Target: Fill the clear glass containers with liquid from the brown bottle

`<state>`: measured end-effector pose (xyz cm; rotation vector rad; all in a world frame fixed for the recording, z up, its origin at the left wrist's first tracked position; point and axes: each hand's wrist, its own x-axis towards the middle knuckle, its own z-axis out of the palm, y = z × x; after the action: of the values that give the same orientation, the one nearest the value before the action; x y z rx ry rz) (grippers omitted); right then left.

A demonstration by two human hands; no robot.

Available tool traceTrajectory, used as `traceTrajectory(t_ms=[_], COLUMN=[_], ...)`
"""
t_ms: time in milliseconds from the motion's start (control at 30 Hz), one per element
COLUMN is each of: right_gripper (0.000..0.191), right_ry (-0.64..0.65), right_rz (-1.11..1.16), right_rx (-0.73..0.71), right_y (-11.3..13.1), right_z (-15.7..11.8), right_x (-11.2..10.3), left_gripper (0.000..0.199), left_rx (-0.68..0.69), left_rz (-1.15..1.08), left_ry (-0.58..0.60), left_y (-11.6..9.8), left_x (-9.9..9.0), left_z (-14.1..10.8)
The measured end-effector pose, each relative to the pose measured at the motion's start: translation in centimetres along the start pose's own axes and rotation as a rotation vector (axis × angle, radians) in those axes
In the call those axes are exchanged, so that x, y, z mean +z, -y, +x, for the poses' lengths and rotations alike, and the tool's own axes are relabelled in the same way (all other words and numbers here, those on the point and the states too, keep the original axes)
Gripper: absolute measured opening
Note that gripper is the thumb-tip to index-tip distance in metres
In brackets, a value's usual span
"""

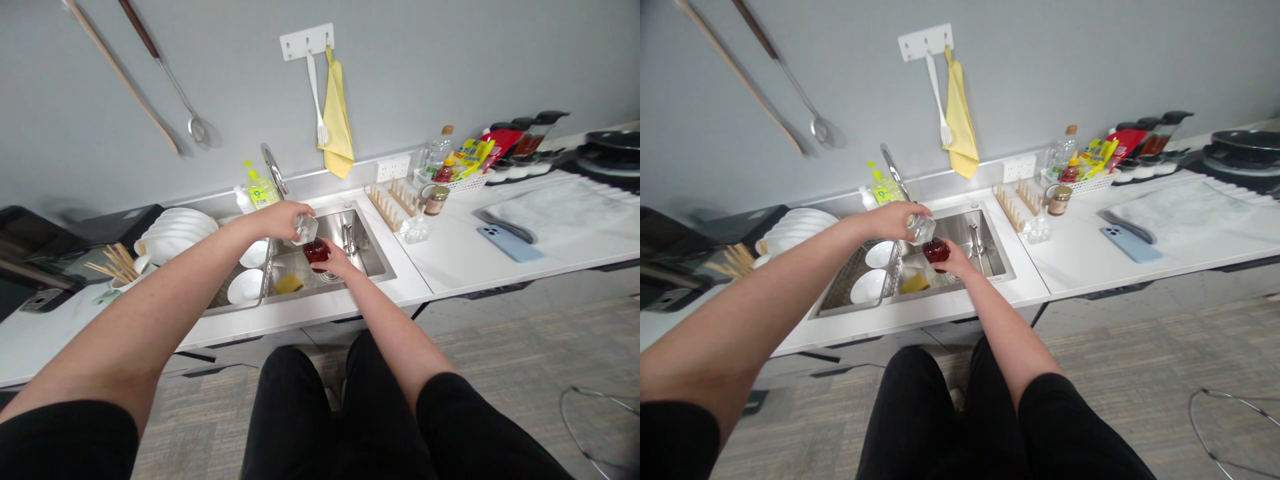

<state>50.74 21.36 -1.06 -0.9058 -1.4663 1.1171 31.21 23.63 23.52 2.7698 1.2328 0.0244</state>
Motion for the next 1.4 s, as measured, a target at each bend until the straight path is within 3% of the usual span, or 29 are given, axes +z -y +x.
traceTrajectory(t_ms=[933, 1400], right_gripper=[0.092, 0.094], right_ry=[0.0, -0.004], right_rz=[-0.058, -0.036], right_rx=[-0.033, -0.045], right_y=[0.1, -0.7], right_z=[0.0, 0.5], right_x=[-0.2, -0.1], left_gripper=[0.09, 0.086], left_rx=[0.004, 0.009], left_rz=[0.065, 0.181], left_ry=[0.045, 0.108], left_y=[-0.7, -2.1], left_x=[-0.5, -1.4], left_z=[0.6, 1.1])
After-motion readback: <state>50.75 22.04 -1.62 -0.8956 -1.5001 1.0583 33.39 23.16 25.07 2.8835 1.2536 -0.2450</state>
